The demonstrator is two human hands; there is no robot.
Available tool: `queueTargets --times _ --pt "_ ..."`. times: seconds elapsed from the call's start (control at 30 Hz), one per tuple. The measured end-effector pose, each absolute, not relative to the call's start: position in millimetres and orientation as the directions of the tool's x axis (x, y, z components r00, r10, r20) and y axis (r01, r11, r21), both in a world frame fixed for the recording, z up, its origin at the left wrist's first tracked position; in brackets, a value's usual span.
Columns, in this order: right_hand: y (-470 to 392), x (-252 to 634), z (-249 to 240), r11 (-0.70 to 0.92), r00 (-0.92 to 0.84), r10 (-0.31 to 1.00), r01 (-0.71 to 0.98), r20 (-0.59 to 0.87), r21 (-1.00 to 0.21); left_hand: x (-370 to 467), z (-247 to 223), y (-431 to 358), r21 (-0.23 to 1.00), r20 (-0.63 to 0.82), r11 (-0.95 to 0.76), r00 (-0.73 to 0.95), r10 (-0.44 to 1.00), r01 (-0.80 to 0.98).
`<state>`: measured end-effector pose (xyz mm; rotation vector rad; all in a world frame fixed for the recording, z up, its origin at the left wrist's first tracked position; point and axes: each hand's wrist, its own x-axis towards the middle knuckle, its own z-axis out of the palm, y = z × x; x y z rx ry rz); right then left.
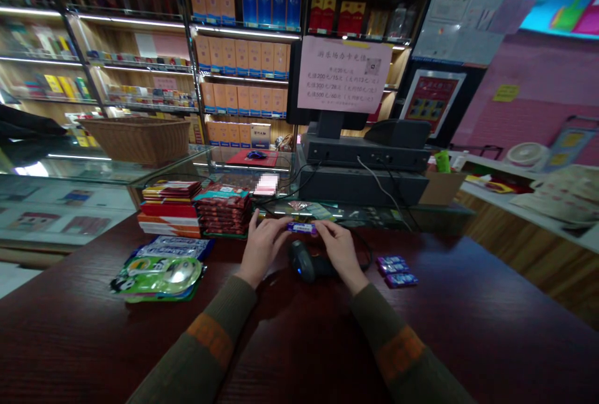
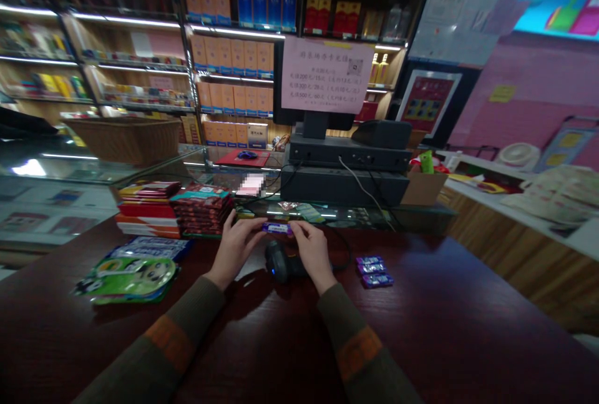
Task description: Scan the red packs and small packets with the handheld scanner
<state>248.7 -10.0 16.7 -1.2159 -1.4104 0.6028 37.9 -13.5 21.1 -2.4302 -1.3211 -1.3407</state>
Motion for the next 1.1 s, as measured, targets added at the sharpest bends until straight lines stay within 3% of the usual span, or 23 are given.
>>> queueTargets --times 0.27,0.83,1.1 --pt "-9 249 13 0.348 0.144 0.898 0.347 0.416 -0.871 36 14 -9 0.303 0.681 -0.625 0.295 0.67 0.72" --pt "-12 244 15 0.378 0.059 0.913 0.253 0.404 -0.891 32 6 -6 0.394 0.605 -0.547 0.24 0.759 0.738" --pt "-11 245 11 0.357 0.085 0.913 0.301 0.398 -0.884 33 8 -7 0.425 0.579 -0.552 0.252 0.775 0.717"
